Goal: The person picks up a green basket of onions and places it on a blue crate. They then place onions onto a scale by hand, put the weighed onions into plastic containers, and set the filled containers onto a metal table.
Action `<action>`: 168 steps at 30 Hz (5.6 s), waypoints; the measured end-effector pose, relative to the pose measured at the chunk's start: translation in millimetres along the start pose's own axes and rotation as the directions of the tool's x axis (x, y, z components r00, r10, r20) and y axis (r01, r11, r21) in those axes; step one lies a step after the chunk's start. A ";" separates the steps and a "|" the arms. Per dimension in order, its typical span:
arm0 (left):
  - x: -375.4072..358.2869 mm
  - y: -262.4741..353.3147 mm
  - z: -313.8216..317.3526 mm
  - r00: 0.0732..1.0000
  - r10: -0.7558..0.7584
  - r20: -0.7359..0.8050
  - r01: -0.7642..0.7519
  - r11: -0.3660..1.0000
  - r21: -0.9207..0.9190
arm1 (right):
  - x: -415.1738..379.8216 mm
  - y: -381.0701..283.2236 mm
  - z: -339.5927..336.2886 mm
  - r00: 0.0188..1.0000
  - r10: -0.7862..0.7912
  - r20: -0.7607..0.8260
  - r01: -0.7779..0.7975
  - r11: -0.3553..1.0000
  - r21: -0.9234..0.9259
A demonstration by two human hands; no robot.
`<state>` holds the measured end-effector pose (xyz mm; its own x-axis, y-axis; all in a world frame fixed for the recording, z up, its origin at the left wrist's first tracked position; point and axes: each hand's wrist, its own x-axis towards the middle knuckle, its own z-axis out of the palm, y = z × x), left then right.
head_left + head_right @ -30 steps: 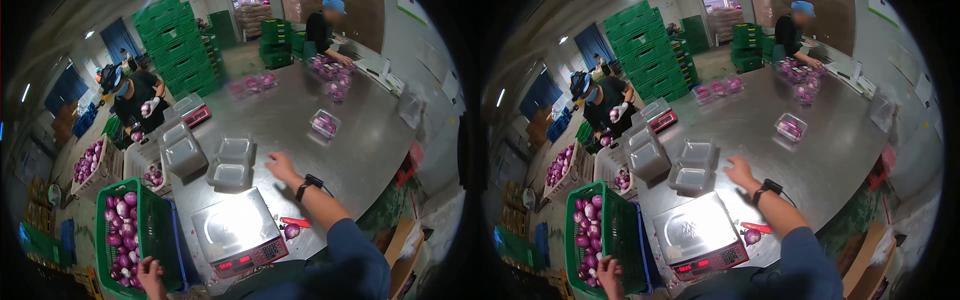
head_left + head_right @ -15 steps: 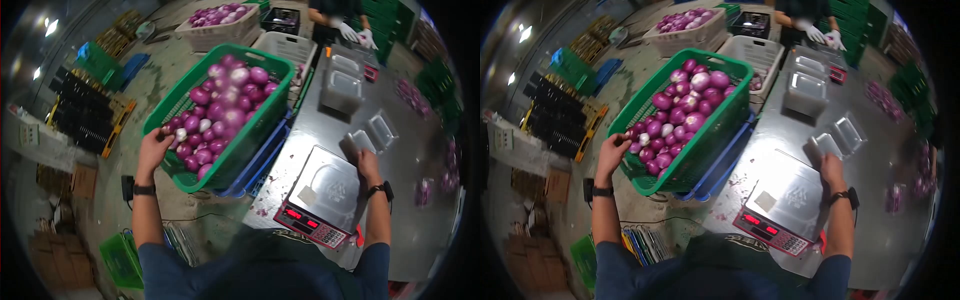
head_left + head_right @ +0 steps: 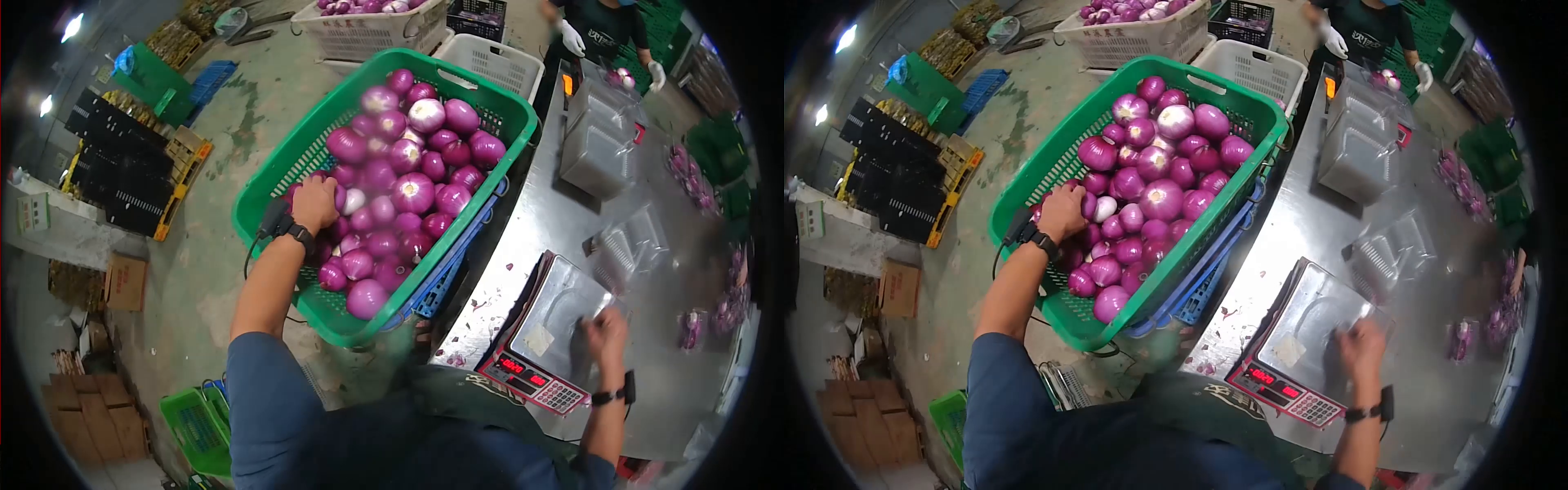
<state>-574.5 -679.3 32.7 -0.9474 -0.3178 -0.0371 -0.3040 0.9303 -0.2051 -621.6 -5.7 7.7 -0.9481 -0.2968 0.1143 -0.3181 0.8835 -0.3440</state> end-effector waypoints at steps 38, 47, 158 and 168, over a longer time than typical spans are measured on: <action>92.9 113.4 -19.4 0.984 -0.064 -0.166 -0.073 0.704 -0.707 | -73.3 -110.7 0.4 0.813 0.580 0.051 -0.075 0.018 0.997; -13.8 127.5 -133.7 0.936 0.350 -0.033 0.193 -0.590 -0.784 | -76.7 -90.7 -38.2 0.780 0.623 0.062 0.012 -0.114 0.993; -205.0 261.3 -133.8 0.862 -0.507 0.000 0.460 0.782 -0.421 | -34.5 486.8 -121.7 0.678 0.714 -0.175 -0.711 0.575 -0.405; -191.5 173.0 -56.1 0.858 -0.513 -0.008 0.432 0.731 -0.529 | 83.5 338.1 -66.4 0.870 0.281 -0.405 -0.194 0.950 0.244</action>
<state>-451.2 -447.2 59.2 -0.6578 -0.7488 0.0813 -0.6841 0.6392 0.3512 -808.4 292.3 -37.2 -0.9149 0.1370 0.3796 -0.1181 0.8086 -0.5764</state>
